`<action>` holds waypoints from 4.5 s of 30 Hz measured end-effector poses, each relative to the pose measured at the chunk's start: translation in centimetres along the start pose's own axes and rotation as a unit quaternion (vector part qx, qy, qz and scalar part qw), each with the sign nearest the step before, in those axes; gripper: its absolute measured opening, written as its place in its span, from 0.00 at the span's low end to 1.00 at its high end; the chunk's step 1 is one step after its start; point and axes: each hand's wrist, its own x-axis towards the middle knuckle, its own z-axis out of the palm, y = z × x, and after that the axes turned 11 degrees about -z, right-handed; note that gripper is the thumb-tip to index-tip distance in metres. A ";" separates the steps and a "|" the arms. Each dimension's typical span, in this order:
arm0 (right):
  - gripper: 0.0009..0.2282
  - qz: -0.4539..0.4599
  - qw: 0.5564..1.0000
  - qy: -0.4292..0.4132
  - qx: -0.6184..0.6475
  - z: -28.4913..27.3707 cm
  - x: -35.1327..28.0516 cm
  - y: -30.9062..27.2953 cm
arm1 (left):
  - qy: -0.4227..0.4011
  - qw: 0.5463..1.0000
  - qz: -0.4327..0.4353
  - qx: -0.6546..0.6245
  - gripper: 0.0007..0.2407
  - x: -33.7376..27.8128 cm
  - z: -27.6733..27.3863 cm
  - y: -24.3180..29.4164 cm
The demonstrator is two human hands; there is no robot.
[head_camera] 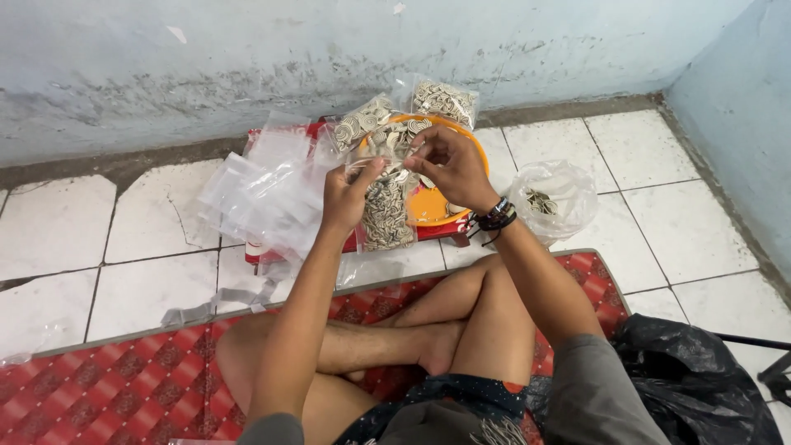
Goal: The person is sitting on the floor and packaging small, wrapped items from an orange bowl into small plastic bags.
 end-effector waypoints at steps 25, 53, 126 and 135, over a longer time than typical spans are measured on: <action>0.16 0.017 0.998 -0.008 0.063 -0.2 -2.1 0.6 | -0.071 0.995 0.069 -0.019 0.15 0.8 0.0 -3.5; 0.16 -0.016 0.992 0.062 0.108 1.0 -4.9 -1.7 | -0.050 0.999 -0.005 -0.015 0.11 -1.8 -0.9 -2.1; 0.16 -0.017 0.984 -0.080 -0.156 2.2 -9.0 -5.2 | -0.055 0.985 0.063 0.150 0.08 -4.5 -1.3 -3.3; 0.23 0.071 0.966 -0.084 -0.235 0.1 -11.3 -2.1 | -0.025 0.994 0.077 0.077 0.06 -3.5 -1.8 -3.5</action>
